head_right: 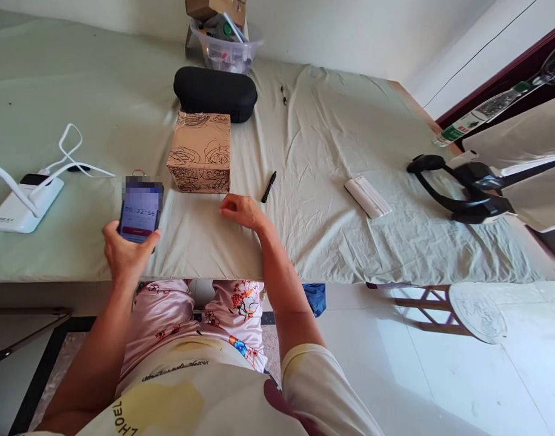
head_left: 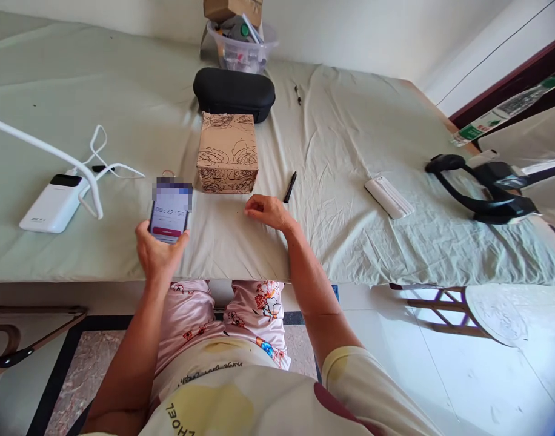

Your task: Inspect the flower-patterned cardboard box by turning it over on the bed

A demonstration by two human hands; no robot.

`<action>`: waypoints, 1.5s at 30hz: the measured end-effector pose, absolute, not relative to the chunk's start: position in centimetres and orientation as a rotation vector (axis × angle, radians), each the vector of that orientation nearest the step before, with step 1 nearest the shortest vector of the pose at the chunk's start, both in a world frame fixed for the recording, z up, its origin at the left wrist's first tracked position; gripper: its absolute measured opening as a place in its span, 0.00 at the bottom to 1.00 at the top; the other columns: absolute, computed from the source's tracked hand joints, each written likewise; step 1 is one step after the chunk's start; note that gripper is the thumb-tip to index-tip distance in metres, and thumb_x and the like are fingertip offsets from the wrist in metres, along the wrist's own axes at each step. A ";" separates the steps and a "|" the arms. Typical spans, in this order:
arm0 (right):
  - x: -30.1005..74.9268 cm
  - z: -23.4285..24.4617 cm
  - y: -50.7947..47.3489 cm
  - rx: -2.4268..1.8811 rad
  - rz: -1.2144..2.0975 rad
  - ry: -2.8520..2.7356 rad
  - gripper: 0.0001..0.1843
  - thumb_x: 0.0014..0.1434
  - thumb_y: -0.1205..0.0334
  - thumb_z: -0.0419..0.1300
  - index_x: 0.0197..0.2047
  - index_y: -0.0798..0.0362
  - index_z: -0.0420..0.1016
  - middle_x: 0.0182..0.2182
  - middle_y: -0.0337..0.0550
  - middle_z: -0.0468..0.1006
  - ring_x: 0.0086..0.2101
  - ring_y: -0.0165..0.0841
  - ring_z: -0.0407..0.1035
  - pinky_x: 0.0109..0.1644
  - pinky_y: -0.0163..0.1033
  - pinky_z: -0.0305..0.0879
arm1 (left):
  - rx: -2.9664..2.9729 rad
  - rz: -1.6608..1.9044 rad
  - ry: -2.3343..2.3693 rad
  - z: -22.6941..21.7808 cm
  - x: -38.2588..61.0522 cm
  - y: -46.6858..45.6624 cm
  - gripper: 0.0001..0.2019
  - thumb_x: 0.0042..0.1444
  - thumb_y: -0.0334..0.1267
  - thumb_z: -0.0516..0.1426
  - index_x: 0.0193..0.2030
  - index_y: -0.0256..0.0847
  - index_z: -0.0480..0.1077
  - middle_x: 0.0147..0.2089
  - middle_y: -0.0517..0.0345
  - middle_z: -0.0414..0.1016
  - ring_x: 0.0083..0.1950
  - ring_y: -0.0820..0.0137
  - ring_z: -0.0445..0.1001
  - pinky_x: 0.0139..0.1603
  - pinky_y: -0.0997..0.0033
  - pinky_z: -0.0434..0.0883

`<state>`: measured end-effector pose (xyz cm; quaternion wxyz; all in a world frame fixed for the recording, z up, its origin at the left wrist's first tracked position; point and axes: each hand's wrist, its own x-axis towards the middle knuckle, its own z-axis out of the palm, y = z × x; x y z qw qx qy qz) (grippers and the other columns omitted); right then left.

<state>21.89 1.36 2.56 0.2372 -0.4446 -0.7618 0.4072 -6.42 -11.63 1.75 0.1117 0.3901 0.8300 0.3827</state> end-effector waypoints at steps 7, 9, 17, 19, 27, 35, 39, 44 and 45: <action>20.7 2.7 0.2 -0.669 2.115 -2.009 0.33 0.49 0.46 0.79 0.50 0.53 0.72 0.38 0.43 0.85 0.37 0.32 0.79 0.42 0.35 0.75 | 1.246 1.293 2.111 2.6 2.8 -9.3 0.40 0.45 0.47 0.72 0.59 0.42 0.56 0.56 0.42 0.75 0.56 0.50 0.80 0.57 0.51 0.78; 20.5 2.9 0.0 -0.646 2.140 -1.999 0.29 0.47 0.46 0.80 0.42 0.54 0.74 0.35 0.41 0.84 0.38 0.33 0.79 0.45 0.37 0.77 | 1.326 1.345 2.067 2.7 4.7 -8.2 0.39 0.48 0.45 0.72 0.60 0.42 0.55 0.58 0.39 0.74 0.60 0.51 0.78 0.60 0.54 0.76; 21.3 3.0 0.6 -0.813 1.833 -2.076 0.17 0.48 0.52 0.74 0.25 0.54 0.74 0.23 0.34 0.74 0.27 0.29 0.68 0.34 0.34 0.71 | 1.331 1.366 2.085 2.4 7.9 -6.9 0.39 0.54 0.49 0.70 0.63 0.42 0.52 0.64 0.34 0.69 0.65 0.50 0.75 0.65 0.52 0.73; 21.3 2.9 0.6 -0.810 1.835 -2.078 0.14 0.49 0.55 0.73 0.26 0.54 0.76 0.23 0.34 0.75 0.27 0.28 0.68 0.34 0.34 0.70 | 1.306 1.357 2.080 2.6 8.1 -7.0 0.40 0.53 0.46 0.70 0.63 0.41 0.52 0.64 0.34 0.69 0.65 0.50 0.75 0.65 0.53 0.73; 21.5 2.9 0.6 -0.717 2.012 -1.928 0.30 0.50 0.47 0.79 0.49 0.55 0.76 0.32 0.37 0.81 0.31 0.27 0.72 0.38 0.32 0.70 | 1.246 1.323 2.227 3.4 3.0 -8.2 0.40 0.52 0.48 0.69 0.64 0.40 0.53 0.62 0.37 0.72 0.63 0.49 0.77 0.64 0.52 0.75; 22.0 2.9 1.3 -0.861 1.759 -1.831 0.25 0.53 0.42 0.75 0.41 0.54 0.76 0.31 0.38 0.78 0.32 0.28 0.70 0.39 0.34 0.68 | 1.125 0.971 2.590 3.5 -8.8 -8.3 0.44 0.50 0.47 0.67 0.67 0.23 0.59 0.68 0.23 0.68 0.70 0.35 0.69 0.74 0.40 0.66; 22.2 2.8 1.7 -0.962 1.505 -1.760 0.23 0.55 0.40 0.71 0.37 0.52 0.73 0.29 0.37 0.75 0.32 0.29 0.68 0.41 0.36 0.68 | 1.182 0.888 2.630 2.6 -11.9 -8.4 0.40 0.51 0.47 0.67 0.64 0.22 0.63 0.68 0.19 0.68 0.73 0.32 0.65 0.76 0.36 0.60; 22.2 2.4 2.1 -1.051 1.309 -1.647 0.27 0.56 0.34 0.68 0.36 0.50 0.70 0.28 0.37 0.73 0.30 0.29 0.68 0.41 0.37 0.69 | 1.308 0.779 2.657 2.0 -12.6 -8.9 0.38 0.52 0.49 0.65 0.65 0.25 0.64 0.69 0.19 0.67 0.76 0.33 0.61 0.79 0.30 0.51; 22.2 2.2 2.2 -1.062 1.277 -1.629 0.27 0.56 0.33 0.68 0.35 0.49 0.69 0.28 0.36 0.73 0.30 0.29 0.68 0.41 0.37 0.69 | 1.341 0.760 2.662 2.0 -12.3 -9.1 0.40 0.55 0.50 0.64 0.67 0.23 0.62 0.71 0.17 0.65 0.78 0.34 0.58 0.79 0.30 0.49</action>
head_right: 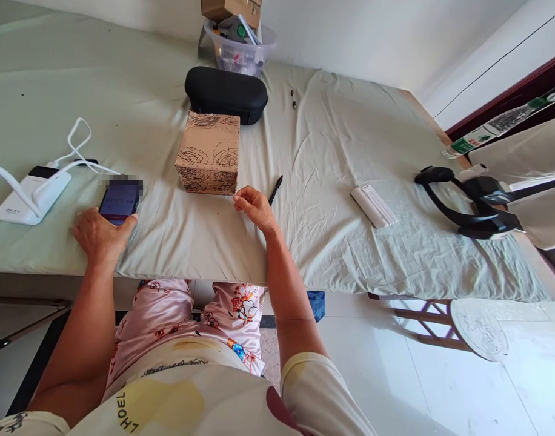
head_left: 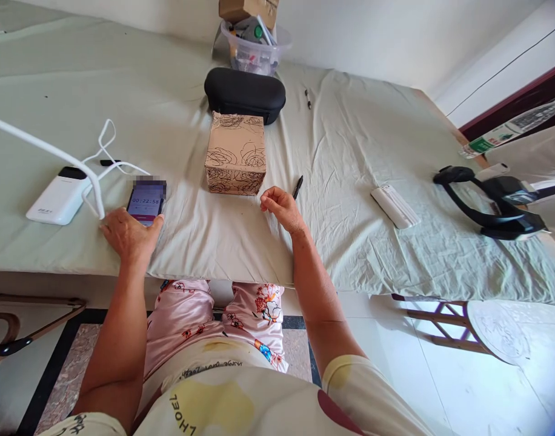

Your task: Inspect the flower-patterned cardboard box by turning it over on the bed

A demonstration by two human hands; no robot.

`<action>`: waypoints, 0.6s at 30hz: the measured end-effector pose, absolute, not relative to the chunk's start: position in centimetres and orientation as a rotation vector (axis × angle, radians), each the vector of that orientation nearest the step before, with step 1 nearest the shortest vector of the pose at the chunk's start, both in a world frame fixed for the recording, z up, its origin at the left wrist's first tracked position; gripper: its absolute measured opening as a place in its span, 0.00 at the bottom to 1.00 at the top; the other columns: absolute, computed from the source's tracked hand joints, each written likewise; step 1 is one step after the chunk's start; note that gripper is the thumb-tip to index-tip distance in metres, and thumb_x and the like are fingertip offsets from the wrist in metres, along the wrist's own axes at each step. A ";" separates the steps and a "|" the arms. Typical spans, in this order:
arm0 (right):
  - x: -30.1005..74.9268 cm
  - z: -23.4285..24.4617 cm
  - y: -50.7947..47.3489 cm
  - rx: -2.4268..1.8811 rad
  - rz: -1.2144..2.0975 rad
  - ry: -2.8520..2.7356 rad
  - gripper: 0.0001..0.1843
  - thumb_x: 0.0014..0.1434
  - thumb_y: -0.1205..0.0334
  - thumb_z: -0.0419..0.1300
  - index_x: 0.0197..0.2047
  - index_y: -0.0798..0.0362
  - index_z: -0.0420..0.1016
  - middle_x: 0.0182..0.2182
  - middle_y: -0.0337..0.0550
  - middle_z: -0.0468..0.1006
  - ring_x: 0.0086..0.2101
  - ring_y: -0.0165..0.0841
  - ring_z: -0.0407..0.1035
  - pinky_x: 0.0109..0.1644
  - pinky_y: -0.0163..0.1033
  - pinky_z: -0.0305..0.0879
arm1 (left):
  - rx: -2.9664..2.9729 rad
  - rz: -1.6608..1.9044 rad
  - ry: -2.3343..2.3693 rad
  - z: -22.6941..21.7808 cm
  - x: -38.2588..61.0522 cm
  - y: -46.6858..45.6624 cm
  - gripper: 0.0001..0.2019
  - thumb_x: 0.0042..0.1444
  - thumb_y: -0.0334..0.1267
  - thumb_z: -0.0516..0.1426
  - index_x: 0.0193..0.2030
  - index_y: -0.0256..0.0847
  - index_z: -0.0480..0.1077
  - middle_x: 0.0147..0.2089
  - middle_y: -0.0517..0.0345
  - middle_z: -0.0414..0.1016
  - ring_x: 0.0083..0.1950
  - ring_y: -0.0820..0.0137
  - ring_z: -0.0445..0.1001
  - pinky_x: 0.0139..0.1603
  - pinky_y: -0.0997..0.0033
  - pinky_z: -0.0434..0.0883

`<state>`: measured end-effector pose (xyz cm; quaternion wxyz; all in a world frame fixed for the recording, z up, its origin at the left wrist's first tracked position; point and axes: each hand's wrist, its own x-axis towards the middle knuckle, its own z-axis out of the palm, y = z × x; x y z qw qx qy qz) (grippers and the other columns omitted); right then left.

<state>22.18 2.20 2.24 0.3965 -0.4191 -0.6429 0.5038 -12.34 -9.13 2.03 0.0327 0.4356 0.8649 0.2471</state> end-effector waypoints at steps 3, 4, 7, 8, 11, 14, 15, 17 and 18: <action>22.2 1.6 2.6 -1.091 1.192 -1.567 0.28 0.57 0.32 0.67 0.36 0.49 0.68 0.27 0.36 0.73 0.30 0.29 0.69 0.41 0.37 0.70 | 1.468 0.790 2.649 2.3 -10.6 -9.9 0.43 0.60 0.52 0.59 0.72 0.18 0.57 0.76 0.13 0.55 0.82 0.33 0.50 0.81 0.28 0.44; 22.2 1.4 2.8 -1.108 1.159 -1.545 0.27 0.57 0.33 0.67 0.37 0.49 0.68 0.28 0.36 0.73 0.31 0.30 0.70 0.42 0.38 0.71 | 1.536 0.822 2.617 2.4 -9.8 -10.0 0.43 0.61 0.52 0.59 0.73 0.19 0.56 0.77 0.14 0.55 0.82 0.34 0.49 0.81 0.28 0.43; 22.3 0.6 3.3 -1.178 1.015 -1.493 0.24 0.61 0.36 0.65 0.45 0.48 0.70 0.35 0.40 0.77 0.35 0.32 0.73 0.45 0.39 0.74 | 1.719 0.908 2.418 2.4 -7.1 -8.8 0.41 0.60 0.50 0.59 0.74 0.25 0.57 0.75 0.23 0.61 0.82 0.39 0.51 0.81 0.30 0.43; 22.4 0.4 3.4 -1.199 0.954 -1.498 0.24 0.62 0.38 0.64 0.50 0.48 0.71 0.39 0.42 0.78 0.38 0.33 0.74 0.47 0.40 0.75 | 1.740 0.933 2.355 2.3 -6.3 -7.8 0.40 0.59 0.49 0.59 0.74 0.27 0.58 0.75 0.25 0.62 0.82 0.40 0.52 0.82 0.31 0.44; 22.5 0.3 3.2 -1.249 0.749 -1.608 0.33 0.68 0.44 0.60 0.71 0.46 0.60 0.58 0.53 0.76 0.48 0.39 0.74 0.51 0.44 0.76 | 1.746 0.998 2.174 2.2 -4.3 -3.6 0.39 0.58 0.45 0.59 0.74 0.30 0.57 0.74 0.29 0.65 0.79 0.45 0.60 0.81 0.39 0.55; 22.4 0.4 2.7 -1.273 0.539 -1.756 0.42 0.70 0.46 0.56 0.80 0.42 0.44 0.73 0.57 0.61 0.58 0.45 0.71 0.52 0.48 0.76 | 1.740 0.987 2.091 1.9 -2.8 0.5 0.35 0.55 0.35 0.58 0.71 0.28 0.61 0.68 0.30 0.71 0.74 0.46 0.67 0.77 0.42 0.62; 22.3 0.4 2.5 -1.266 0.482 -1.792 0.44 0.71 0.45 0.56 0.81 0.42 0.40 0.75 0.57 0.57 0.60 0.47 0.70 0.53 0.49 0.76 | 1.758 0.964 2.098 1.7 -2.4 1.3 0.34 0.54 0.32 0.57 0.69 0.27 0.63 0.65 0.30 0.73 0.72 0.45 0.69 0.76 0.42 0.63; 21.9 0.3 2.3 -1.237 0.408 -1.850 0.47 0.71 0.45 0.56 0.82 0.44 0.36 0.77 0.58 0.52 0.63 0.48 0.68 0.56 0.52 0.76 | 1.784 0.933 2.119 1.2 -1.7 2.1 0.32 0.51 0.29 0.56 0.65 0.26 0.66 0.62 0.30 0.75 0.70 0.44 0.70 0.76 0.40 0.62; 21.7 0.3 2.3 -1.227 0.390 -1.872 0.48 0.71 0.44 0.56 0.83 0.44 0.35 0.78 0.59 0.51 0.63 0.49 0.68 0.57 0.53 0.76 | 1.787 0.928 2.131 0.9 -1.4 2.1 0.31 0.51 0.29 0.56 0.65 0.27 0.67 0.63 0.30 0.75 0.71 0.43 0.69 0.76 0.39 0.61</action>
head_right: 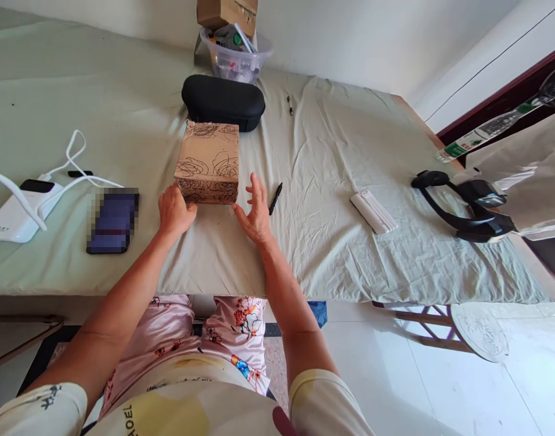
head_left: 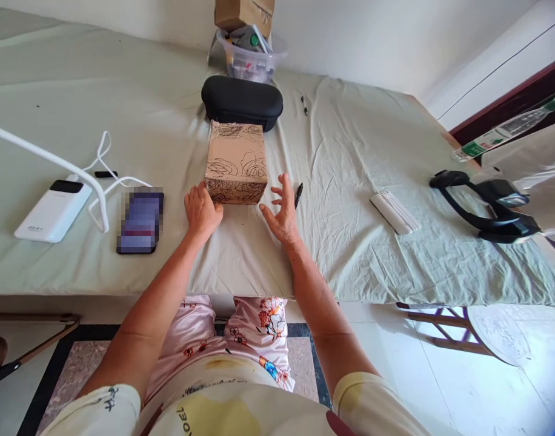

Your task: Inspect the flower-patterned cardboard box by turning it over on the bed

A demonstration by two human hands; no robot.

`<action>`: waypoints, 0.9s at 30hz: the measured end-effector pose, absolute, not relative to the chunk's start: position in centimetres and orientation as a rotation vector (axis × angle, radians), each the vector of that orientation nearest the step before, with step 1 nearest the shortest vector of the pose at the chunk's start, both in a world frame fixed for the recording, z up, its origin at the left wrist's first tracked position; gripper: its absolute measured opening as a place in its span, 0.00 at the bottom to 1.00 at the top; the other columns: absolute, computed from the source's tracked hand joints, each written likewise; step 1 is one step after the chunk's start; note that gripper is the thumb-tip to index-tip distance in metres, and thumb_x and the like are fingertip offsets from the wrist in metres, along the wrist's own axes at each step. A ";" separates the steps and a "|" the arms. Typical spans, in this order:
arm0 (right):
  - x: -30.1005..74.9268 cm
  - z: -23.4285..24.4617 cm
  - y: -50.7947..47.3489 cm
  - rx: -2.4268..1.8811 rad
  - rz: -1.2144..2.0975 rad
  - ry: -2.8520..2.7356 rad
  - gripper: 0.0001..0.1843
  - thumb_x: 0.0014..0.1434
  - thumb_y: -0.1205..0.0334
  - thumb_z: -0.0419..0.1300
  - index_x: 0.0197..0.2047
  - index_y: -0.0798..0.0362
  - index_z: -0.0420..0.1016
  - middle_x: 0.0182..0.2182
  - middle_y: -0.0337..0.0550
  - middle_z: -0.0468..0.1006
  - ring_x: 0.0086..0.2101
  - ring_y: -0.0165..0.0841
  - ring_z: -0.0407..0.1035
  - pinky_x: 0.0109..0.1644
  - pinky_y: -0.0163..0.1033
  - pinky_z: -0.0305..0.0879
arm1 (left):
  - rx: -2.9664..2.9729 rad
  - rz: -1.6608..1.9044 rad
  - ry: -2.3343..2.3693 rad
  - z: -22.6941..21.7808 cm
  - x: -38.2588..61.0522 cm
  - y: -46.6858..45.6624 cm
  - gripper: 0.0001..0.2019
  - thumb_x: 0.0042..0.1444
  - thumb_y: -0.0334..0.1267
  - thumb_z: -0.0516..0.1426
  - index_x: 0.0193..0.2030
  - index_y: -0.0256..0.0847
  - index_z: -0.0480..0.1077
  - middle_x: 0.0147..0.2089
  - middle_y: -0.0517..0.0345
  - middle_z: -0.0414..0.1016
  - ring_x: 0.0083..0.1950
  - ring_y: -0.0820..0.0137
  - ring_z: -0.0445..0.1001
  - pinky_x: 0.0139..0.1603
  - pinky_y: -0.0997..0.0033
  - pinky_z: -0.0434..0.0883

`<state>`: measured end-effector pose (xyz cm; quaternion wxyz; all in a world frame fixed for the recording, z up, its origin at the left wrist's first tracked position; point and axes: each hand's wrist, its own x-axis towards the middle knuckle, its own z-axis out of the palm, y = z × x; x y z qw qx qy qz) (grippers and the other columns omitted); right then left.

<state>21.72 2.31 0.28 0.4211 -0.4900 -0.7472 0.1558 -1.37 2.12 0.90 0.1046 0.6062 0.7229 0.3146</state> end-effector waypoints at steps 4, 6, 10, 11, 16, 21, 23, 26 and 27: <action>20.7 0.5 2.6 -1.260 0.366 -1.938 0.45 0.71 0.45 0.56 0.83 0.43 0.39 0.78 0.55 0.50 0.67 0.50 0.64 0.62 0.57 0.75 | 1.761 0.880 2.189 0.0 -0.7 1.0 0.32 0.52 0.30 0.56 0.66 0.26 0.66 0.70 0.27 0.68 0.78 0.40 0.58 0.79 0.35 0.55; 20.3 0.9 2.7 -1.255 0.378 -1.963 0.41 0.71 0.48 0.57 0.81 0.43 0.48 0.77 0.53 0.54 0.70 0.49 0.60 0.65 0.57 0.74 | 1.761 0.859 2.182 -0.1 -0.5 0.7 0.32 0.53 0.30 0.56 0.67 0.25 0.65 0.72 0.26 0.67 0.79 0.40 0.58 0.80 0.32 0.53; 20.1 1.1 2.6 -1.208 0.456 -1.885 0.33 0.69 0.52 0.58 0.75 0.45 0.60 0.72 0.54 0.62 0.69 0.47 0.61 0.59 0.51 0.78 | 1.737 0.944 2.120 0.0 -0.7 0.8 0.32 0.53 0.30 0.55 0.67 0.31 0.65 0.70 0.31 0.71 0.78 0.43 0.62 0.79 0.34 0.56; 20.2 0.9 2.5 -1.197 0.479 -1.832 0.32 0.68 0.52 0.59 0.73 0.45 0.62 0.71 0.54 0.63 0.66 0.46 0.64 0.56 0.49 0.79 | 1.735 0.999 2.088 0.0 -0.9 0.9 0.32 0.54 0.30 0.55 0.68 0.33 0.65 0.70 0.33 0.72 0.77 0.45 0.64 0.79 0.37 0.59; 20.2 -0.9 2.8 -1.100 0.673 -1.568 0.26 0.65 0.45 0.64 0.61 0.45 0.66 0.58 0.51 0.72 0.48 0.37 0.74 0.44 0.40 0.77 | 1.791 1.497 1.790 -0.7 -1.3 0.7 0.35 0.60 0.35 0.55 0.75 0.36 0.57 0.74 0.36 0.67 0.74 0.55 0.69 0.73 0.53 0.70; 20.0 -2.1 2.8 -1.233 0.698 -1.563 0.20 0.66 0.44 0.64 0.49 0.48 0.64 0.34 0.37 0.72 0.28 0.29 0.64 0.35 0.37 0.65 | 1.819 1.801 1.567 -2.1 -0.6 0.2 0.34 0.65 0.43 0.58 0.76 0.37 0.57 0.74 0.34 0.65 0.71 0.57 0.72 0.60 0.63 0.78; 19.9 -1.9 2.5 -1.292 0.637 -1.639 0.16 0.68 0.47 0.62 0.47 0.48 0.64 0.30 0.35 0.70 0.27 0.30 0.63 0.35 0.37 0.62 | 1.792 1.795 1.554 -2.5 -0.3 0.1 0.37 0.65 0.45 0.59 0.77 0.36 0.54 0.75 0.32 0.64 0.70 0.57 0.72 0.59 0.64 0.79; 19.8 -1.5 2.0 -1.369 0.510 -1.737 0.12 0.70 0.49 0.61 0.44 0.48 0.67 0.32 0.38 0.73 0.31 0.32 0.66 0.38 0.37 0.60 | 1.692 1.722 1.528 -2.9 -0.2 0.1 0.42 0.66 0.45 0.58 0.80 0.35 0.46 0.71 0.30 0.68 0.67 0.58 0.76 0.59 0.63 0.79; 19.8 -1.4 1.9 -1.401 0.470 -1.770 0.12 0.70 0.50 0.61 0.42 0.48 0.67 0.33 0.39 0.74 0.31 0.33 0.67 0.38 0.37 0.59 | 1.677 1.686 1.538 -3.0 -0.1 0.1 0.41 0.66 0.45 0.58 0.80 0.35 0.46 0.69 0.31 0.71 0.66 0.58 0.77 0.60 0.62 0.79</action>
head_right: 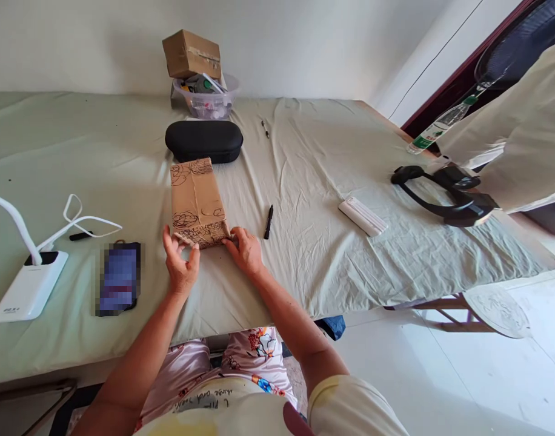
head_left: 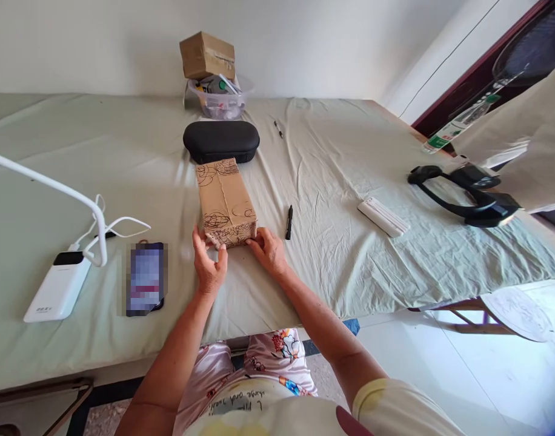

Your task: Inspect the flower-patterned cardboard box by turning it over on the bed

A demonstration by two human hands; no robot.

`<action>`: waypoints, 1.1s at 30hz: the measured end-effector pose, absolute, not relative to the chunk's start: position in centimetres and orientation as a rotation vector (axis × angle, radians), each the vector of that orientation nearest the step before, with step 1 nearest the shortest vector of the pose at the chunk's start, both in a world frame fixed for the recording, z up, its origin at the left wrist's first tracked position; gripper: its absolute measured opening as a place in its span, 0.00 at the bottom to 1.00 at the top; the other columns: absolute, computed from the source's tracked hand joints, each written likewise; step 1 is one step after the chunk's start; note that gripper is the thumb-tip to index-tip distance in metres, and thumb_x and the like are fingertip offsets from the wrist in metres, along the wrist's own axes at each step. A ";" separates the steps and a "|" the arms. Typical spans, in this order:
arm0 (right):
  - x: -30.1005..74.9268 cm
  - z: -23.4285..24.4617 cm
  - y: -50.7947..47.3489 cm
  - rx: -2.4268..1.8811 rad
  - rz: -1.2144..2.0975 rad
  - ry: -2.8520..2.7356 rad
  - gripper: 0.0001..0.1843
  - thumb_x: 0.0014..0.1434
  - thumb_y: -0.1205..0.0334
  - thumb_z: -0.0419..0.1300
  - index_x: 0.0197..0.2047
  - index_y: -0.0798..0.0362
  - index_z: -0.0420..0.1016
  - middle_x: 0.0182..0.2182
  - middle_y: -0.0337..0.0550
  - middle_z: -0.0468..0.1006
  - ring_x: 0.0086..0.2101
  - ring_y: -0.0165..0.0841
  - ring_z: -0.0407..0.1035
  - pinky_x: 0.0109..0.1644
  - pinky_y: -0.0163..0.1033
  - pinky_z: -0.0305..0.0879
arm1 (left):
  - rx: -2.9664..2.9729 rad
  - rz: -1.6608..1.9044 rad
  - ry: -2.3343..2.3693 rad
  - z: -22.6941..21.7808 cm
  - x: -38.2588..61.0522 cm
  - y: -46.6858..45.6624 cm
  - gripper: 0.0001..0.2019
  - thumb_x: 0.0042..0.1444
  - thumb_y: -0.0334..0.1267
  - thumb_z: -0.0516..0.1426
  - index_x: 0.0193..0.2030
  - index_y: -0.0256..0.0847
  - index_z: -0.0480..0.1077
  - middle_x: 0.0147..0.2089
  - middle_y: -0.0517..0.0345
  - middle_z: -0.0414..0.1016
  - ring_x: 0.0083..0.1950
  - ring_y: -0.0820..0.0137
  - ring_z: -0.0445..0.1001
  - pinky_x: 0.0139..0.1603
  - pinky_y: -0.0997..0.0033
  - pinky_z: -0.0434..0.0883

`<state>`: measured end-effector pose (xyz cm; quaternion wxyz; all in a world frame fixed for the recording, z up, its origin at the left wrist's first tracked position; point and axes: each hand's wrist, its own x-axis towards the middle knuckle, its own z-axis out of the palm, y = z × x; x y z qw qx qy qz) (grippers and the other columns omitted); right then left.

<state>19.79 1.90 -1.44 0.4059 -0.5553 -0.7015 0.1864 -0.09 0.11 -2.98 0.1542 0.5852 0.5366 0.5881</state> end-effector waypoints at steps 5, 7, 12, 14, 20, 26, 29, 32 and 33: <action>19.6 -1.2 1.9 -1.502 0.387 -1.944 0.08 0.69 0.58 0.62 0.40 0.50 0.68 0.35 0.42 0.77 0.34 0.35 0.70 0.40 0.37 0.59 | 1.723 1.433 1.794 -3.9 0.2 0.3 0.32 0.62 0.43 0.58 0.70 0.32 0.62 0.66 0.29 0.74 0.68 0.49 0.76 0.68 0.51 0.75; 19.6 -1.3 2.0 -1.522 0.375 -1.972 0.06 0.68 0.61 0.62 0.41 0.50 0.68 0.36 0.43 0.78 0.35 0.35 0.71 0.41 0.38 0.59 | 1.710 1.350 1.839 -4.2 0.2 0.3 0.32 0.61 0.42 0.59 0.70 0.31 0.62 0.66 0.29 0.74 0.68 0.49 0.76 0.67 0.51 0.75; 19.5 -1.6 2.1 -1.558 0.389 -1.972 0.07 0.67 0.61 0.64 0.42 0.50 0.68 0.37 0.43 0.79 0.37 0.36 0.71 0.43 0.38 0.60 | 1.731 1.329 1.867 -4.7 0.1 0.3 0.33 0.60 0.46 0.62 0.68 0.33 0.62 0.64 0.30 0.75 0.66 0.47 0.76 0.66 0.49 0.75; 19.4 -1.7 2.3 -1.574 0.411 -1.973 0.10 0.66 0.59 0.66 0.42 0.50 0.68 0.37 0.43 0.79 0.37 0.36 0.71 0.43 0.38 0.59 | 1.779 1.366 1.860 -4.7 0.0 0.5 0.32 0.60 0.47 0.64 0.67 0.34 0.64 0.65 0.30 0.74 0.68 0.47 0.74 0.69 0.46 0.73; 19.2 -1.3 2.4 -1.626 0.433 -1.993 0.13 0.65 0.59 0.69 0.41 0.50 0.67 0.38 0.43 0.79 0.38 0.37 0.71 0.42 0.38 0.58 | 1.825 1.310 1.874 -4.6 0.0 1.1 0.40 0.52 0.44 0.71 0.67 0.33 0.63 0.67 0.28 0.70 0.72 0.44 0.70 0.75 0.39 0.66; 19.2 -0.7 2.3 -1.649 0.474 -2.008 0.12 0.66 0.59 0.68 0.43 0.51 0.67 0.41 0.47 0.79 0.40 0.38 0.71 0.46 0.39 0.61 | 1.684 1.191 1.934 -4.5 0.6 1.2 0.38 0.58 0.38 0.66 0.71 0.26 0.59 0.70 0.22 0.68 0.74 0.45 0.69 0.75 0.46 0.67; 19.2 -0.6 2.3 -1.654 0.481 -2.000 0.11 0.66 0.59 0.67 0.43 0.52 0.68 0.42 0.47 0.79 0.41 0.39 0.71 0.46 0.40 0.62 | 1.675 1.193 1.928 -4.6 0.6 1.1 0.36 0.61 0.38 0.64 0.72 0.27 0.59 0.69 0.23 0.69 0.73 0.46 0.71 0.74 0.46 0.69; 19.0 -0.7 2.5 -1.660 0.492 -1.976 0.11 0.66 0.59 0.66 0.44 0.51 0.68 0.42 0.47 0.79 0.41 0.39 0.72 0.47 0.40 0.63 | 1.673 1.200 1.910 -4.5 0.5 1.1 0.36 0.60 0.38 0.63 0.72 0.27 0.60 0.69 0.23 0.69 0.73 0.45 0.70 0.75 0.45 0.68; 18.9 -0.6 2.6 -1.658 0.501 -1.969 0.11 0.65 0.59 0.67 0.44 0.52 0.69 0.42 0.47 0.79 0.41 0.39 0.72 0.47 0.40 0.64 | 1.674 1.206 1.901 -4.3 0.4 1.2 0.36 0.60 0.38 0.63 0.72 0.27 0.60 0.70 0.23 0.68 0.74 0.45 0.69 0.75 0.45 0.67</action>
